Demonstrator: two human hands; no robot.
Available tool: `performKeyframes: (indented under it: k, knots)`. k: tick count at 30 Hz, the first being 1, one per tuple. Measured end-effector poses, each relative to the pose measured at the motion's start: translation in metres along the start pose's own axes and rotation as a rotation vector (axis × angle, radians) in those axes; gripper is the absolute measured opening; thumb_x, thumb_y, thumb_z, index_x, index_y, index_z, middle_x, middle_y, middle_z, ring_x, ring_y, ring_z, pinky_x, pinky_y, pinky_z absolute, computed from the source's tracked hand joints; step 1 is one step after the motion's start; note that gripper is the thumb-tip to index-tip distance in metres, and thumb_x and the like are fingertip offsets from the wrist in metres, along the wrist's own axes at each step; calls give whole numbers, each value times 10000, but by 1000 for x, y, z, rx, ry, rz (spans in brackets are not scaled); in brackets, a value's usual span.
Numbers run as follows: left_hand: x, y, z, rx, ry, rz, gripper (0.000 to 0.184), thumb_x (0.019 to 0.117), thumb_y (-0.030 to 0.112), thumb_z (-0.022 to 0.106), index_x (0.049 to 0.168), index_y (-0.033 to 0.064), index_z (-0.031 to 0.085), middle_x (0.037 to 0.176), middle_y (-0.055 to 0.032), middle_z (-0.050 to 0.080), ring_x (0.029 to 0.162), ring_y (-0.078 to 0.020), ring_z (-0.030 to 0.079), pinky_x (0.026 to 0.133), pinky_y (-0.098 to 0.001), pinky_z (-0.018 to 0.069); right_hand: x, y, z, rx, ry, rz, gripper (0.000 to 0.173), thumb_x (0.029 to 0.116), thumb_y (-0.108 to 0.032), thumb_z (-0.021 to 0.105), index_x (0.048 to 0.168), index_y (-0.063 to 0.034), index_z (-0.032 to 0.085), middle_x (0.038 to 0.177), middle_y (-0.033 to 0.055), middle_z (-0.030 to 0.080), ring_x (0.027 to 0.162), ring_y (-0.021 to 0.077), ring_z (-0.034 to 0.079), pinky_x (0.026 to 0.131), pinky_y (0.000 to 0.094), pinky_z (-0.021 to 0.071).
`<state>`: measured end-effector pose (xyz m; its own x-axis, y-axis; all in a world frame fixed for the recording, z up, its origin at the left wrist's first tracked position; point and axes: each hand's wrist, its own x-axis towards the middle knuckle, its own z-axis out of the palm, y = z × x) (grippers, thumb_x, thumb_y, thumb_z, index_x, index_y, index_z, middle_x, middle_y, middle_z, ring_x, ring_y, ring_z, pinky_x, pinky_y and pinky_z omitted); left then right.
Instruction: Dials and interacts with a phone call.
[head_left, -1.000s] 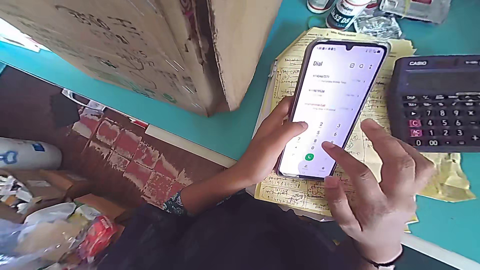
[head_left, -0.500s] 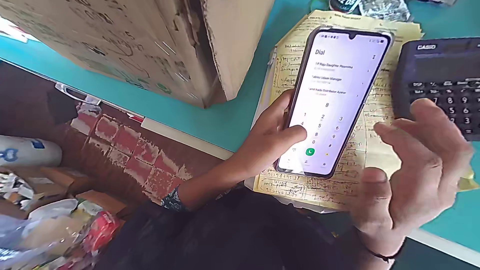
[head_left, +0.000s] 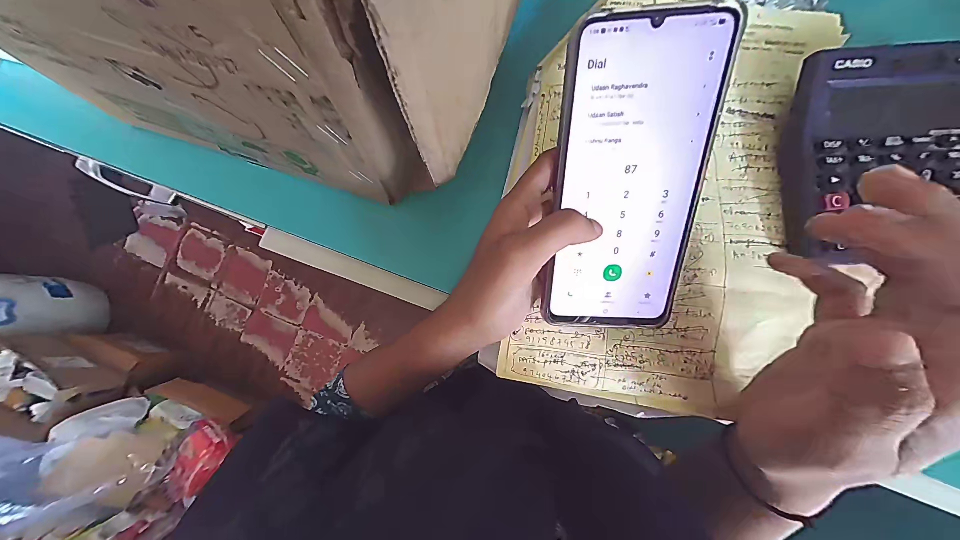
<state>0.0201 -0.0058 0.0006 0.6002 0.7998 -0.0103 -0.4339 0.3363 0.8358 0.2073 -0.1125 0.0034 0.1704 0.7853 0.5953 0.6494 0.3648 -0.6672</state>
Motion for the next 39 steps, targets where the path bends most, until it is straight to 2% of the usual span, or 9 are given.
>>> performKeyframes:
  k: [3,5,8,11,20,25,28,35,39]
  knots:
    - [0,2,0,-16,-21,-18,494,972,30,355,1461,101,360,1156,-67,639,932,-126,704,757,-304,619,9,-12,-9,-140,-19,-68,529,1073,-421,386,1253,7,639,1453,167,534,1373,221,495,1103,377,445]
    - [0,2,0,-11,-33,-17,490,969,27,349,1452,105,365,1158,-63,639,926,-118,703,749,-295,617,13,-15,-10,-202,-38,-98,491,1074,-358,380,1218,20,658,1408,216,560,1353,257,513,1105,385,438]
    - [1,1,-1,6,-48,-4,484,967,29,351,1446,98,372,1177,-53,626,949,-104,694,774,-290,612,12,-6,-5,-252,-90,-132,404,1060,-195,369,1266,-11,663,1445,223,545,1393,291,469,1142,418,368]
    - [2,1,-1,8,-34,-11,447,963,40,354,1404,78,414,1143,-58,640,944,-111,697,781,-301,614,7,2,6,-296,-94,-175,368,1048,-142,376,1231,-25,672,1414,230,556,1328,296,501,1095,412,378]
    - [4,0,0,6,-20,1,462,963,35,345,1420,77,392,1157,-56,627,955,-105,689,793,-298,608,0,6,9,-328,-79,-167,380,1054,-187,372,1257,-58,666,1440,236,524,1318,294,500,1077,397,382]
    - [5,-1,0,-3,-25,-3,446,969,36,342,1410,75,396,1147,-58,628,950,-107,691,793,-301,609,0,8,6,-246,-96,-152,435,1070,-274,327,1266,-52,646,1462,186,503,1379,225,458,1127,351,362]
    - [5,-1,0,-17,-25,-19,446,983,55,345,1426,90,385,1154,-49,627,962,-102,689,805,-307,607,0,9,6,-244,-97,-151,459,1065,-290,307,1263,-45,641,1467,193,501,1382,237,458,1124,360,367]
    - [3,-1,-1,-15,-37,-33,424,969,96,364,1388,118,427,1084,-47,644,884,-99,695,724,-293,608,-1,10,4,-248,-127,-152,515,1080,-360,283,1288,-48,635,1494,206,482,1397,241,449,1133,364,360]
    - [2,0,-1,-5,-55,-32,482,952,66,378,1431,113,399,1104,-58,643,878,-98,693,713,-283,605,-1,11,5,-236,-128,-142,515,1083,-381,290,1298,-65,635,1496,191,477,1399,234,443,1137,365,354]
